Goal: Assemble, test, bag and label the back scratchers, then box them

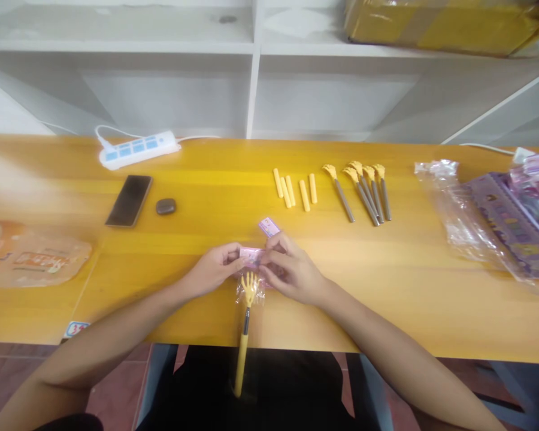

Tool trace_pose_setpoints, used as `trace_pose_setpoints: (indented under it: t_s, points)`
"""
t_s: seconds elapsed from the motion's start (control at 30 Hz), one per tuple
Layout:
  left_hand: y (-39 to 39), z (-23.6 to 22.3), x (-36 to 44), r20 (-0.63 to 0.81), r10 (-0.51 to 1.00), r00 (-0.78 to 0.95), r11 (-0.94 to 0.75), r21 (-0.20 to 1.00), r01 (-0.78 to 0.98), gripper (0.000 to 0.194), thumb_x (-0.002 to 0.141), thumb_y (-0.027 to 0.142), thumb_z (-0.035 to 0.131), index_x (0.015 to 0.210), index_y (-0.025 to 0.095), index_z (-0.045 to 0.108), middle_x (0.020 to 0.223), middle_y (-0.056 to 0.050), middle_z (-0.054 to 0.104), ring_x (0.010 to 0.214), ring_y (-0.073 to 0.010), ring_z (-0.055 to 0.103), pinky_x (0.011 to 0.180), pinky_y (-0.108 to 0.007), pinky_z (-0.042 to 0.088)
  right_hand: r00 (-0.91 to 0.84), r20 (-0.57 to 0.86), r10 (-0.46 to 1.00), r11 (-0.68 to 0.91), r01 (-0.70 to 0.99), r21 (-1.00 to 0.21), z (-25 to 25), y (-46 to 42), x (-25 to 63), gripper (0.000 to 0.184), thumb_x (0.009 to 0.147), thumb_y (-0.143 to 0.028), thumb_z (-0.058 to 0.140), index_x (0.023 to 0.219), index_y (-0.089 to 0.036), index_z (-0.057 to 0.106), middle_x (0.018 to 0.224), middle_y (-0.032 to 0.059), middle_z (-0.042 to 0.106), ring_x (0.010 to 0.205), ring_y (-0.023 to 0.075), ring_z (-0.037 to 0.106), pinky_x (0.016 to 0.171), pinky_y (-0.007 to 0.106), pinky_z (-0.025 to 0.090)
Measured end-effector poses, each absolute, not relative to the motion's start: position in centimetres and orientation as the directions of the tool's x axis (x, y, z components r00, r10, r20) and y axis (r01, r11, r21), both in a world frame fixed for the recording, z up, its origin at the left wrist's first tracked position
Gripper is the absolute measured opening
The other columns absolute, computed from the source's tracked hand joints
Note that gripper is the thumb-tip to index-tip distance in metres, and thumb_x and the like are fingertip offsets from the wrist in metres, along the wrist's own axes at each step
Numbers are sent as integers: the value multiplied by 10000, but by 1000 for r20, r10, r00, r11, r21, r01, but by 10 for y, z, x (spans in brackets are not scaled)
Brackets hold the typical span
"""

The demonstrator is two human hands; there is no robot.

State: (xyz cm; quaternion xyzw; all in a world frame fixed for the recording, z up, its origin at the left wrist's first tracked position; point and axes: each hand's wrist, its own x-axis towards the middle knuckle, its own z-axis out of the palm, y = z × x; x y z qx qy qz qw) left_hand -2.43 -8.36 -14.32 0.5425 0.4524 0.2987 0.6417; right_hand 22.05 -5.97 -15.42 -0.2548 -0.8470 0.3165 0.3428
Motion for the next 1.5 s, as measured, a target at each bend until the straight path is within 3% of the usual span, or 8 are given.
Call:
trace_pose_setpoints:
  t_s: [0.17, 0.37, 0.5, 0.73, 1.07, 1.17, 1.3, 1.5]
  points:
    - [-86, -142, -24, -259, 882, 393, 184, 958, 218, 331, 1011, 481, 678, 1099, 162, 687, 945, -51, 777, 838, -171, 699, 752, -278, 491, -504, 378, 777, 559, 275, -782, -162, -62, 216, 204, 1016, -263, 690, 960, -238, 495, 971, 27, 538, 743, 136, 542, 644, 301, 475]
    - [-91, -141, -26, -217, 907, 361, 96, 941, 325, 338, 999, 511, 679, 1071, 182, 701, 829, -3, 759, 722, -151, 642, 676, -252, 438, -517, 186, 835, 322, 187, -928, -169, -66, 207, 406, 1013, -365, 720, 1319, -250, 479, 828, -50, 574, 616, 110, 538, 561, 251, 424]
    - [-91, -141, -27, -218, 911, 350, 85, 930, 358, 314, 1003, 501, 675, 1048, 191, 692, 792, 11, 748, 710, -147, 625, 677, -252, 441, -550, 125, 826, 239, 142, -960, -168, -67, 206, 350, 1040, -411, 680, 1321, -248, 552, 851, -24, 606, 630, 112, 537, 569, 254, 439]
    - [-91, -145, -28, -234, 895, 380, 98, 934, 344, 331, 1027, 512, 637, 1058, 185, 677, 733, 20, 713, 654, -132, 607, 641, -246, 434, -597, 95, 797, 152, 46, -987, -164, -67, 210, 369, 1069, -326, 616, 1426, -274, 536, 877, -28, 517, 690, 117, 541, 612, 252, 477]
    - [-88, -141, -32, -285, 794, 537, 257, 958, 128, 337, 1055, 482, 610, 1158, 167, 667, 921, -63, 769, 742, -174, 756, 727, -306, 610, -702, 11, 712, -11, -27, -1000, -147, -63, 221, 458, 1054, -231, 580, 1496, -289, 476, 943, -13, 509, 754, 114, 562, 634, 234, 493]
    - [-88, -134, -31, -315, 712, 628, 355, 933, 65, 436, 1004, 488, 701, 1298, 170, 653, 1025, -104, 786, 737, -186, 770, 711, -326, 636, -682, 11, 731, -18, -35, -999, -149, -59, 223, 427, 1059, -300, 613, 1474, -273, 513, 930, -11, 532, 742, 117, 577, 622, 237, 510]
    - [-93, -128, -28, -403, 632, 662, 347, 911, 224, 441, 906, 396, 832, 1270, 174, 723, 828, -38, 769, 610, -143, 703, 603, -260, 580, -652, 10, 758, -69, -96, -993, -150, -53, 226, 440, 1029, -378, 694, 1423, -245, 549, 915, -14, 595, 703, 107, 608, 605, 234, 549]
    - [-92, -131, -34, -272, 847, 456, 318, 948, -26, 370, 914, 408, 829, 1118, 144, 668, 707, -25, 742, 513, -130, 664, 475, -218, 503, -853, -116, 509, -177, 28, -984, -138, -57, 226, 401, 911, -453, 835, 1148, -176, 669, 908, 5, 693, 687, 101, 635, 567, 211, 531]
